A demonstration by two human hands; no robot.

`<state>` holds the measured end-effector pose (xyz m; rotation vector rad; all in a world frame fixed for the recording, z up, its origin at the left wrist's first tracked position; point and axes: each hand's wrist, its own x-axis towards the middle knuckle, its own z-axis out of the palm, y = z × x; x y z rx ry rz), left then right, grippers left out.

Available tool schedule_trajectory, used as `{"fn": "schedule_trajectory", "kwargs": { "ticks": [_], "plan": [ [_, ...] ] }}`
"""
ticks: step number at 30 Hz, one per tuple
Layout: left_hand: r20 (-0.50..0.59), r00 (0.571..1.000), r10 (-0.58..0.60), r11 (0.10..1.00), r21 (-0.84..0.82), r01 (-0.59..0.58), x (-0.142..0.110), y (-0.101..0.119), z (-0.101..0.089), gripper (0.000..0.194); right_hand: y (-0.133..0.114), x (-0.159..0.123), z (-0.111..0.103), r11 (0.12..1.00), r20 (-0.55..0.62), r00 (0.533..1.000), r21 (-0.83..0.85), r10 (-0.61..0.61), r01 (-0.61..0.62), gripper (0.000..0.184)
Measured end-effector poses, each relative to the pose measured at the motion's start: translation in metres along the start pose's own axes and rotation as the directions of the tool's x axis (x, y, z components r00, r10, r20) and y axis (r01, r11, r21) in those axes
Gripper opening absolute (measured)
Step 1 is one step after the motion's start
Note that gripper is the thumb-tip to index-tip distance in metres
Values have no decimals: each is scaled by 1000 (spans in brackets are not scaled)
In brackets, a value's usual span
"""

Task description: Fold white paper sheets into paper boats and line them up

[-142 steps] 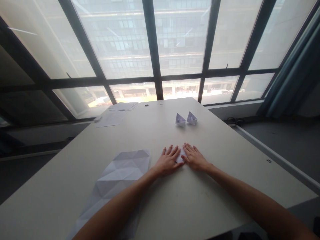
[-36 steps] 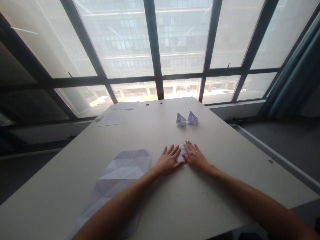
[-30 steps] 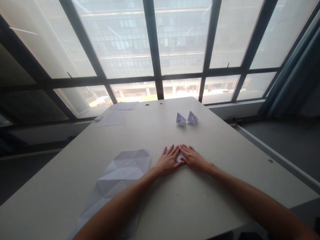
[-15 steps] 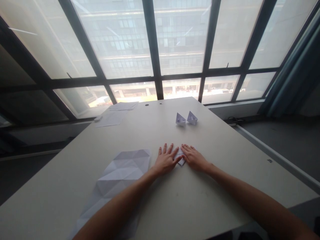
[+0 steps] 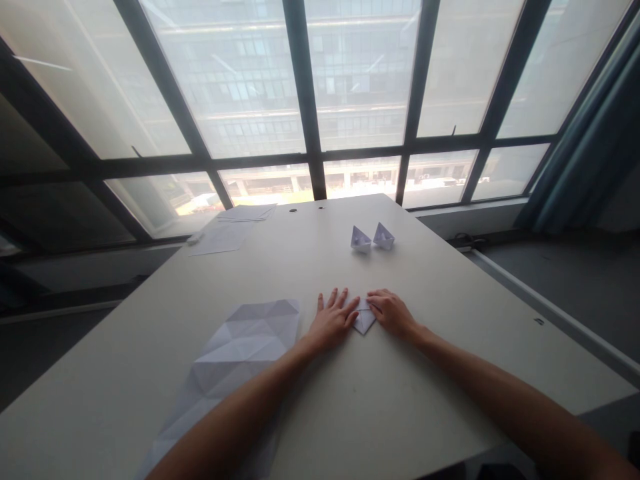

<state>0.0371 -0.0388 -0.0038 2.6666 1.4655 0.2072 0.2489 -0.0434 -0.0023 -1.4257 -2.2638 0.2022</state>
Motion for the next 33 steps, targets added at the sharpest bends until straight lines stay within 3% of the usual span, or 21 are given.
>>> {"fn": "schedule_trajectory", "kwargs": {
  "ticks": [10, 18, 25, 33],
  "plan": [
    [-168, 985, 35, 995, 102, -18, -3, 14, -7, 36, 2, -1, -3, 1000, -27, 1000, 7, 14, -13, 25],
    [-148, 989, 9, 999, 42, -3, -2, 14, -16, 29, 1, -4, -2, 999, -30, 998, 2, 55, -55, 20],
    [-221, 975, -3, 1000, -8, 1, -1, 10, -9, 32, 2, -4, -1, 990, -48, 993, 95, 111, -106, 18],
    [-208, 978, 6, 1000, -6, -7, -1, 6, 0, 40, 2, -4, 0, 965, -49, 985, 213, 167, -153, 18]
  ]
}}
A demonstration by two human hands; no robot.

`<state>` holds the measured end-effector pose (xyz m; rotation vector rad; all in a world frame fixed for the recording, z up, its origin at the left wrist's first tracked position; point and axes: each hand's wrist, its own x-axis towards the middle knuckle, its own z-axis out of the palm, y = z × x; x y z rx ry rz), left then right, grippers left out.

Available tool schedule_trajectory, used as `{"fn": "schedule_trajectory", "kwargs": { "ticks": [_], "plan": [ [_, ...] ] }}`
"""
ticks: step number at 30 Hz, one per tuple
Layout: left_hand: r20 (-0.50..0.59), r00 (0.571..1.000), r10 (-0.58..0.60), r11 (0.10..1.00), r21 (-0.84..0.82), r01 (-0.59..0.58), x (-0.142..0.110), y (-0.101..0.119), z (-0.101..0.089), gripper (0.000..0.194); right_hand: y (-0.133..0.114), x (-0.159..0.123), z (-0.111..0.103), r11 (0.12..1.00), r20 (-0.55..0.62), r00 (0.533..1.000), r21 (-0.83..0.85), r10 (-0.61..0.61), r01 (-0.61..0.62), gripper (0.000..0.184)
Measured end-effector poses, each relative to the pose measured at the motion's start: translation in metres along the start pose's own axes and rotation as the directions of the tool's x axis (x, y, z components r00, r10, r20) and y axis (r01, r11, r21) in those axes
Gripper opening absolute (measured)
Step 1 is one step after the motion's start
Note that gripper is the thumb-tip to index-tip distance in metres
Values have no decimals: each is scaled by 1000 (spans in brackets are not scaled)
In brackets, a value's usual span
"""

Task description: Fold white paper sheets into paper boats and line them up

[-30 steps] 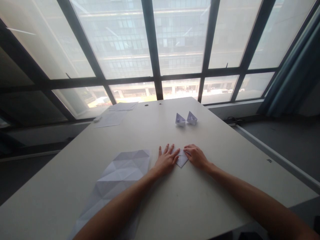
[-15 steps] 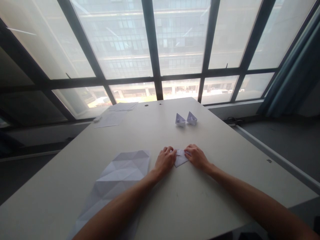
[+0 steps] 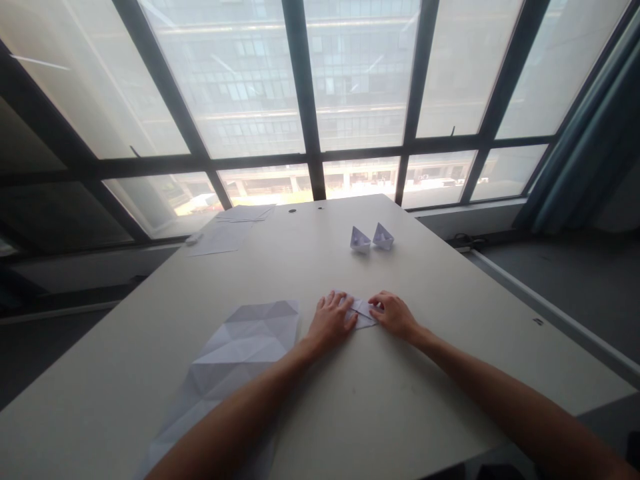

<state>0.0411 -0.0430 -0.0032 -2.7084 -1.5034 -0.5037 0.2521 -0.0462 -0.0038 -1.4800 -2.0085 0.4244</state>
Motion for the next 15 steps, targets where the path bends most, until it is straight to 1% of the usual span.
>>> {"fn": "schedule_trajectory", "kwargs": {
  "ticks": [3, 5, 8, 11, 15],
  "plan": [
    [10, 1000, 26, 999, -22, -25, 1, -3, 3, 41, 3, 2, -3, 996, 8, 1000, 83, 30, -31, 19],
    [8, 999, 46, 998, -39, -46, 2, -5, 3, 40, 6, 5, -5, 985, 30, 999, 169, 40, -45, 21],
    [-9, 994, 108, 991, -77, -108, 3, -5, 3, 36, 11, 9, -10, 953, 58, 997, 294, 52, -67, 25],
    [-26, 985, 169, 979, -112, -171, 4, -5, 1, 33, 14, 10, -12, 931, 76, 994, 352, 75, -97, 27],
    [-40, 976, 212, 965, -149, -216, 5, -5, -1, 31, 14, 9, -11, 907, 103, 989, 398, 104, -136, 29]
  ]
}}
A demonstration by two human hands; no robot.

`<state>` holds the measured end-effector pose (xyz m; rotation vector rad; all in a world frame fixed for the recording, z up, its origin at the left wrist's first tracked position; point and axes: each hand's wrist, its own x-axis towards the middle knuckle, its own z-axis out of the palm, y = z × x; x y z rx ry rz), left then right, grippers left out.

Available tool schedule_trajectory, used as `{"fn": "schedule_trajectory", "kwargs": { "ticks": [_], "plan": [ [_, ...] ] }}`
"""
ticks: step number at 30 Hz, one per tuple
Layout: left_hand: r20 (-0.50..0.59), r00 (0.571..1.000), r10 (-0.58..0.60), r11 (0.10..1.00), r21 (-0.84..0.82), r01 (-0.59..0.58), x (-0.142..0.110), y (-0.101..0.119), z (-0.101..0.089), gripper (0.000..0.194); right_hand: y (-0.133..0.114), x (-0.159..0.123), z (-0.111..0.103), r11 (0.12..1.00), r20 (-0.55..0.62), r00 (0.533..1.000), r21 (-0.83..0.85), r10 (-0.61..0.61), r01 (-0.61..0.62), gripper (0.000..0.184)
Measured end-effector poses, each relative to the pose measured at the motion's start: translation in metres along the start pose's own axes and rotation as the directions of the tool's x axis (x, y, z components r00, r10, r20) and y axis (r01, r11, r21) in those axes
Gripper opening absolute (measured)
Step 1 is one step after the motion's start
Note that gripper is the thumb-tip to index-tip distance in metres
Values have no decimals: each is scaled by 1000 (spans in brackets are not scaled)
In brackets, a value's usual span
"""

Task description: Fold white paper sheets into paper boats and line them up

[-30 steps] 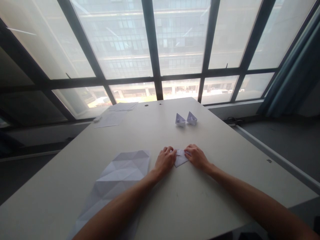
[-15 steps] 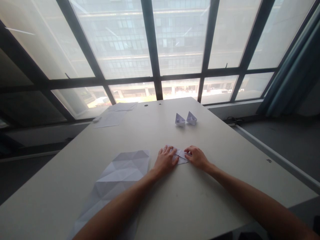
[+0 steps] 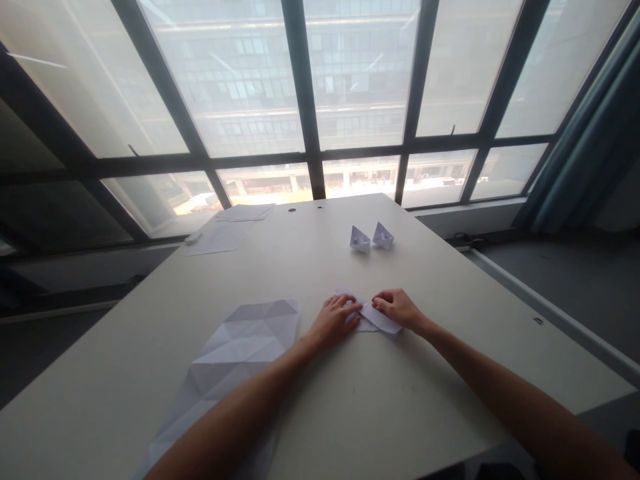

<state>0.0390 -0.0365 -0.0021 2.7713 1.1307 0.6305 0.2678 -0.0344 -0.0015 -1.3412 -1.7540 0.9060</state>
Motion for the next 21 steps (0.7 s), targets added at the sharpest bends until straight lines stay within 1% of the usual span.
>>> {"fn": "schedule_trajectory", "kwargs": {
  "ticks": [5, 11, 18, 21],
  "plan": [
    [17, 998, 55, 998, -22, -55, 1, 1, -1, 30, 0, 0, 2, 995, 5, 999, 90, 51, -51, 27],
    [17, 997, 81, 997, -21, -80, 2, 2, -2, 31, -2, 0, 1, 962, 21, 992, 246, 120, -122, 26],
    [7, 997, 77, 997, -11, -76, 0, 1, -1, 37, -9, -3, 2, 965, 27, 992, 229, 125, -128, 27],
    [4, 998, 65, 998, -16, -65, 0, 1, -1, 37, -10, -5, 3, 976, -6, 994, 189, 110, -107, 26]
  ]
}}
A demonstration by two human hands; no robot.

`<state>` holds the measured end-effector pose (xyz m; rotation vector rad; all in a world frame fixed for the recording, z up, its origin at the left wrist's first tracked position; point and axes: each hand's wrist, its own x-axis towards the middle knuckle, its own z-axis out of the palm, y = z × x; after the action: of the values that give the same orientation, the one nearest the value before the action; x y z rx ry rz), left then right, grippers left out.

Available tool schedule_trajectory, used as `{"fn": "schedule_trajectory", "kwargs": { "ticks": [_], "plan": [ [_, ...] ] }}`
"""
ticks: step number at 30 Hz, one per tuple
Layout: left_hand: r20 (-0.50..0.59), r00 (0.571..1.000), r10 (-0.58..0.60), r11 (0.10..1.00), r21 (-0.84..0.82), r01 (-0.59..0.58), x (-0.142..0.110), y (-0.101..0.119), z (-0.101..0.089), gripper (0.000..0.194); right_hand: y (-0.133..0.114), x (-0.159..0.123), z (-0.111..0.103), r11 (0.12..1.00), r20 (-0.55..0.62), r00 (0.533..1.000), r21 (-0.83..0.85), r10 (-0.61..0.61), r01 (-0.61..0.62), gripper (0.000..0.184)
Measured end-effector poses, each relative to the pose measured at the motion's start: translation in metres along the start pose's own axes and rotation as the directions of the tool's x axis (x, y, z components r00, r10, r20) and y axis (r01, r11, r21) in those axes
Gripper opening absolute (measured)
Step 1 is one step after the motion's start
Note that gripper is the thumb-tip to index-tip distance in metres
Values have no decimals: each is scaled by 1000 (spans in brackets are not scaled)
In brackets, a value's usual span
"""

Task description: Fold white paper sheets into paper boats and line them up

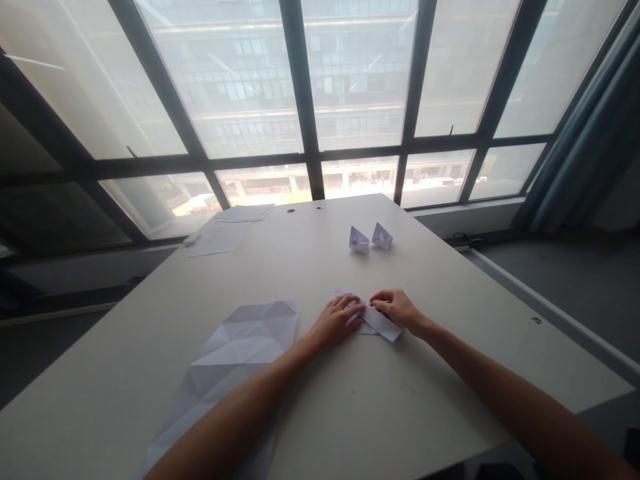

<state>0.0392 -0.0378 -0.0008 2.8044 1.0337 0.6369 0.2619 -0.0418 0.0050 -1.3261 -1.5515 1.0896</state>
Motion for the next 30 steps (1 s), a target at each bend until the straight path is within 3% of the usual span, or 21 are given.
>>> {"fn": "schedule_trajectory", "kwargs": {
  "ticks": [3, 9, 14, 25, 30],
  "plan": [
    [8, 1000, -6, 1000, -11, 6, 0, 2, -2, 37, -1, -2, 0, 1000, -19, 1000, 24, -11, 11, 27],
    [3, 1000, -18, 1000, -16, 18, 1, 4, -5, 39, -3, -4, 1, 988, 84, 995, 144, 49, -61, 33],
    [-3, 999, -36, 999, 2, 36, 2, 4, -4, 39, -6, -5, -1, 970, 102, 993, 227, 64, -85, 41],
    [-135, 982, -132, 991, -23, 130, 3, 1, -4, 27, -2, -3, 4, 937, -60, 993, 342, 105, -78, 46],
    [-167, 972, -163, 982, -118, 144, 4, 2, -2, 27, -6, -6, 10, 935, -89, 995, 353, 55, -20, 53]
  ]
}}
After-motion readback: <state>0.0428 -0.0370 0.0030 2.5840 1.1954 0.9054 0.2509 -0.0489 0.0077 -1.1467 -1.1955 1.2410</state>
